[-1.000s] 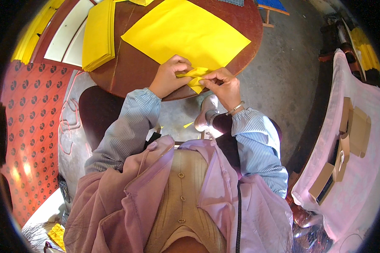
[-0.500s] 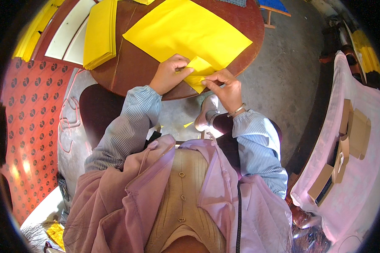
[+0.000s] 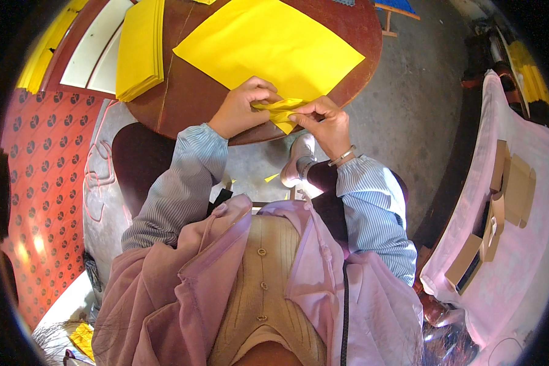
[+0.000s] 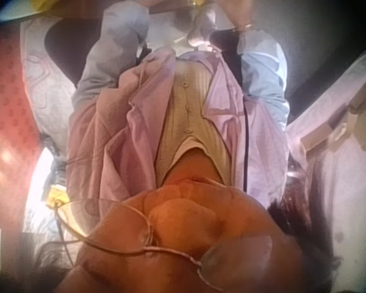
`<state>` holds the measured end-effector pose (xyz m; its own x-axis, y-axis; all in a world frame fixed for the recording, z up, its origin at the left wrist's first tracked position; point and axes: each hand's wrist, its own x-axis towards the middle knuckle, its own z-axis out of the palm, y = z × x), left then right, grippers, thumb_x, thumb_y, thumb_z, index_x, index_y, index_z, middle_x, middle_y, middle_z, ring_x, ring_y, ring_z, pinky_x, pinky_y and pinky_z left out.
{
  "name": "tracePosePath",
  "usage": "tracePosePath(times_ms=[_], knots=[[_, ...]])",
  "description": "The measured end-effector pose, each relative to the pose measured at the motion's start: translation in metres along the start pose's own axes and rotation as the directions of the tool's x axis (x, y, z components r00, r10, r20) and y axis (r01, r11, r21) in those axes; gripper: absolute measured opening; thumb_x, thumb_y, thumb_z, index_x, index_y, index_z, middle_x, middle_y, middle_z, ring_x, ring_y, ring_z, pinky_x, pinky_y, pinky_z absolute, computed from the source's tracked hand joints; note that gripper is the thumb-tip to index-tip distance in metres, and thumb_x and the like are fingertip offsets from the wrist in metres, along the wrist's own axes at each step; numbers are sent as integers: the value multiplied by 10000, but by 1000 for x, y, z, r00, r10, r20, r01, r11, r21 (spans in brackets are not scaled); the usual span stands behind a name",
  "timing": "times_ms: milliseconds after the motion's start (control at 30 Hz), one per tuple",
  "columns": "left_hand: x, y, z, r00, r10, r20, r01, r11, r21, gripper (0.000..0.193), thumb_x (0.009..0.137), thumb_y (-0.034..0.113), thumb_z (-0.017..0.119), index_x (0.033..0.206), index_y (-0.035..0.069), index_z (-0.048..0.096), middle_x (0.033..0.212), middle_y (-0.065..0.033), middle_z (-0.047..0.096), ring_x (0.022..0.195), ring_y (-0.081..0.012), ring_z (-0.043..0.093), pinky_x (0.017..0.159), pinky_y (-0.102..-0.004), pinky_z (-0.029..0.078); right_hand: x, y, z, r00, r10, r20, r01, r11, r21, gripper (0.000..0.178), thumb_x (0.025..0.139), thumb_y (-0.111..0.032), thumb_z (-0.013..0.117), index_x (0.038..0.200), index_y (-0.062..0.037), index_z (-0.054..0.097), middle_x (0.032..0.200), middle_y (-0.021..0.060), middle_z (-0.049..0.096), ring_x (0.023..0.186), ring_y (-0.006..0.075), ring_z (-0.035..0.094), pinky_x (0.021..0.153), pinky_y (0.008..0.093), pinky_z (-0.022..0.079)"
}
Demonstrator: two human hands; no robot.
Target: The person folds yellow paper sheets by hand on a table, repeatedly folding each sheet in half and pressing the crease. The person stacks the folded sheets into a growing pile on the table.
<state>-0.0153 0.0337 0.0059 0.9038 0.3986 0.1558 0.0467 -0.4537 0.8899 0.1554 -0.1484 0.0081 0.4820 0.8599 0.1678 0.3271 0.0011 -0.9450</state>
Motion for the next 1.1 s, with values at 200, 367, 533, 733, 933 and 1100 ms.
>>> tracePosePath(times_ms=[200,367,533,733,933,1100], knots=[[-2,0,6,998,13,-65,-8,998,66,256,821,51,783,1076,21,778,1209,-96,673,1101,-259,689,963,-347,564,1,-3,2,1000,28,3,-28,997,69,105,874,-57,869,927,-4,796,864,19,708,732,69,646,664,222,534],[-3,-3,15,990,28,-141,-17,997,78,228,841,107,823,1040,8,772,1185,-116,687,1049,-274,703,898,-344,581,4,-14,-10,984,-173,-29,163,962,-221,322,785,-112,900,1074,-63,767,1066,61,718,1002,201,664,883,348,511],[5,0,63,943,106,-316,-66,989,133,195,856,156,819,973,8,768,1155,-150,692,1051,-303,700,887,-372,583,1,-14,-29,942,-326,83,321,793,-518,630,691,-152,791,1310,-149,673,1285,56,681,1222,309,581,1077,439,376],[15,37,121,924,88,-372,-61,995,84,379,831,126,809,1189,34,729,1223,-217,576,1172,-400,586,1033,-446,487,5,-7,-66,923,-344,173,377,711,-593,488,713,-90,818,1195,-138,761,1149,81,745,1181,276,671,1171,517,394],[32,46,77,995,100,14,-101,973,205,304,871,196,782,1130,49,721,1152,-195,633,1094,-388,591,992,-454,484,2,-5,-75,932,-308,191,358,703,-615,427,764,-193,883,1181,-173,791,1165,48,768,1202,250,688,1211,567,386],[51,28,-6,940,282,191,-338,844,416,184,932,240,738,1004,71,754,1017,-125,710,1029,-345,633,936,-448,513,1,1,-76,918,-338,210,390,657,-645,346,853,-140,835,1193,-198,803,1163,41,780,1196,233,697,1233,590,342]])
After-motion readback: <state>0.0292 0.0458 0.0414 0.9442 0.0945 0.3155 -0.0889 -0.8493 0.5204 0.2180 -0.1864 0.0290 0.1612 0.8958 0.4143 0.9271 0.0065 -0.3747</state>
